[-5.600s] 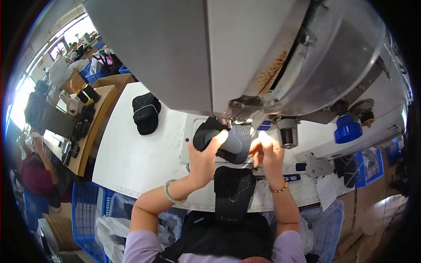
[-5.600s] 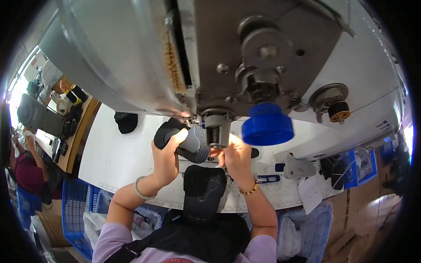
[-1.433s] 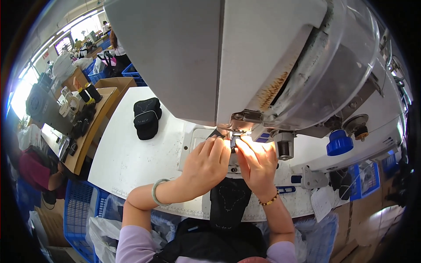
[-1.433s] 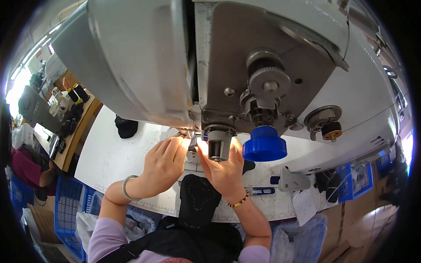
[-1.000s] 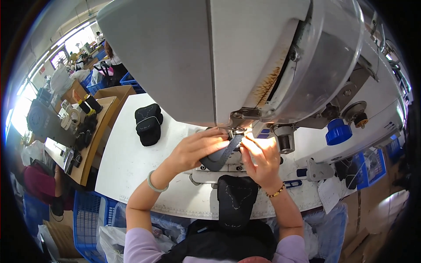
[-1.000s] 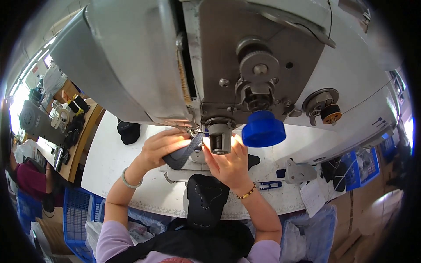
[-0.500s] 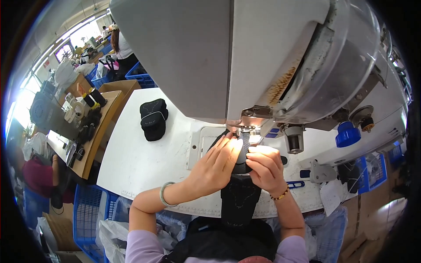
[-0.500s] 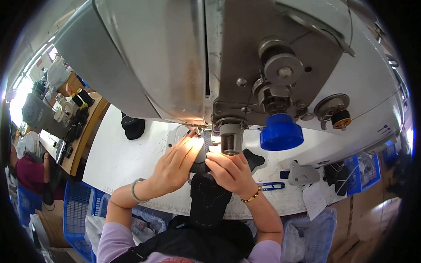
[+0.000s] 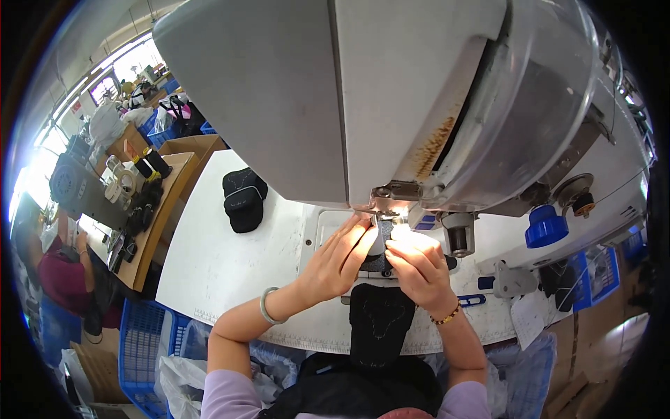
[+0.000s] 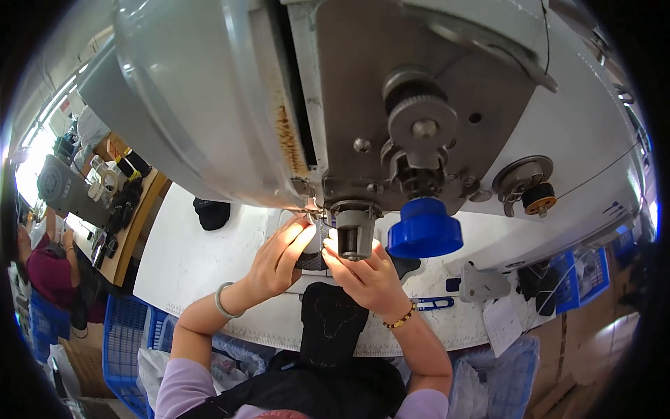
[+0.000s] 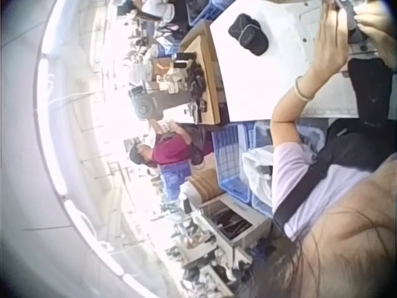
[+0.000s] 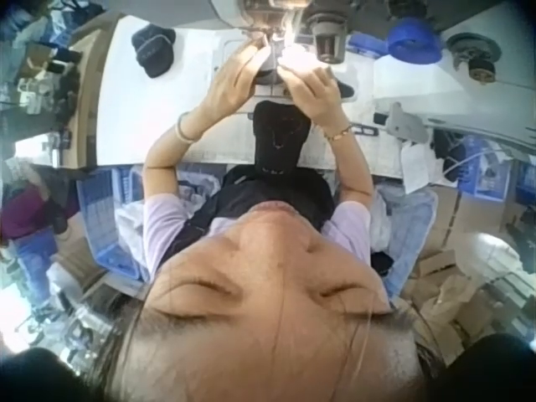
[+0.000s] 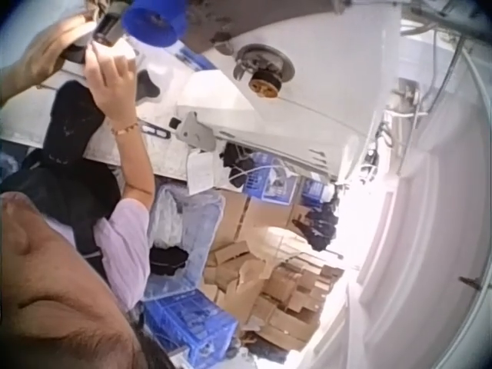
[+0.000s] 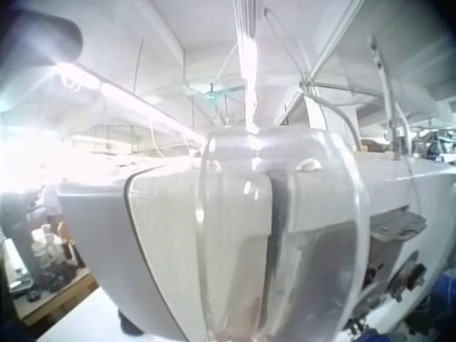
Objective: Sewing various pieces of fabric and material to assemble shoe uppers using an industrial sewing machine.
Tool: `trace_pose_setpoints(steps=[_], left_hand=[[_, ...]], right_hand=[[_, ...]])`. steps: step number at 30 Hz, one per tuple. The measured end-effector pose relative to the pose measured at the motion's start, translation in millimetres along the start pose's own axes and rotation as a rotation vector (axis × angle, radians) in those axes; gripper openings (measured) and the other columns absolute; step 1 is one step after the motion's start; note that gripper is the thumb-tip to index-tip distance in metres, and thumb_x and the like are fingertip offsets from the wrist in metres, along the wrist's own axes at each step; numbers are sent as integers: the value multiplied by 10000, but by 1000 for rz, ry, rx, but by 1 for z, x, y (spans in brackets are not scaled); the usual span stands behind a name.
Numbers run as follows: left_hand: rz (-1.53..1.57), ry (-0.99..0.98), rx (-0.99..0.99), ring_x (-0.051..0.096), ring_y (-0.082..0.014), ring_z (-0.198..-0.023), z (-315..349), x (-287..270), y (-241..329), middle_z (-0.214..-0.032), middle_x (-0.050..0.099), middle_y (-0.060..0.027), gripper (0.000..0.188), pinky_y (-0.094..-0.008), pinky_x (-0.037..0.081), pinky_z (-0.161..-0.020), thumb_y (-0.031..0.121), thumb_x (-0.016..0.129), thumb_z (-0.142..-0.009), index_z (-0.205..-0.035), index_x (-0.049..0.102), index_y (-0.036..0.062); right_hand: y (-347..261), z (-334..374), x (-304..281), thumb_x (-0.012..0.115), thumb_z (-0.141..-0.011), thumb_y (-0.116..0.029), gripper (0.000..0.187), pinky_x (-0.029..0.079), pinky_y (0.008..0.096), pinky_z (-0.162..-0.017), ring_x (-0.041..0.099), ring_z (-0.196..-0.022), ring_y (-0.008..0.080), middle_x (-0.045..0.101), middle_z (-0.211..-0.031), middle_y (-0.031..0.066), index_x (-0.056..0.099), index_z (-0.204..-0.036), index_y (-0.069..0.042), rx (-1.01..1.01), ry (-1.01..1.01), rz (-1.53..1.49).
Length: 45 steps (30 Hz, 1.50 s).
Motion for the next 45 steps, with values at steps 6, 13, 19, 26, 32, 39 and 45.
trace_pose_setpoints(steps=[6,13,19,26,32,39,45], left_hand=[[58,46,0,554,-408,-1061,3,5,-11,-1118,529,-254,326,-432,485,-914,-60,519,-767,-1089,509,-102],[48,118,55,598,-371,-993,4,10,-23,-1074,570,-231,298,-429,509,-854,-45,564,-729,-1022,518,-77],[75,150,37,630,-354,-910,5,14,-34,-993,612,-218,248,-404,529,-803,-63,567,-733,-978,528,-58],[-21,132,46,641,-340,-865,6,11,-39,-945,633,-202,195,-384,530,-764,-56,574,-731,-926,559,-41],[456,105,-129,615,-306,-918,-11,-7,-76,-977,633,-169,212,-359,490,-805,33,566,-802,-1006,594,-14],[1214,-212,-1097,610,-143,-846,-2,49,-117,-932,635,-86,271,-254,508,-770,75,701,-759,-1005,611,9],[1394,-288,-1138,622,-155,-826,-3,51,-107,-931,636,-100,275,-259,521,-756,65,693,-754,-1005,608,-5]], right_hand=[[1,-8,-1,682,-723,22,247,459,334,-793,585,-924,217,628,-1040,58,631,-960,-30,16,-21,-37],[4,-8,3,655,-719,-2,335,466,292,-742,578,-883,172,602,-1004,-1,673,-1029,-129,75,-32,65],[1,-9,4,699,-737,-36,294,411,324,-775,547,-888,199,599,-1064,35,643,-1024,-69,60,0,93],[0,-11,3,713,-735,-39,297,422,327,-772,551,-882,206,602,-1034,42,651,-1024,-73,121,21,94],[11,-7,8,712,-763,-128,120,412,360,-814,561,-852,193,612,-920,29,678,-878,-135,223,63,88],[13,2,9,719,-743,-49,317,463,285,-690,562,-786,184,608,-1060,52,658,-1044,-124,150,30,105],[14,-1,8,735,-727,-117,301,389,339,-824,525,-956,222,599,-1019,-5,690,-1016,-189,207,-11,76]])
Point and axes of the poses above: each hand's wrist, its own z-axis away from the middle knuckle, its own x-axis out of the palm, y = z × x, the point moved 7 cm from there along -z, towards the middle knuckle
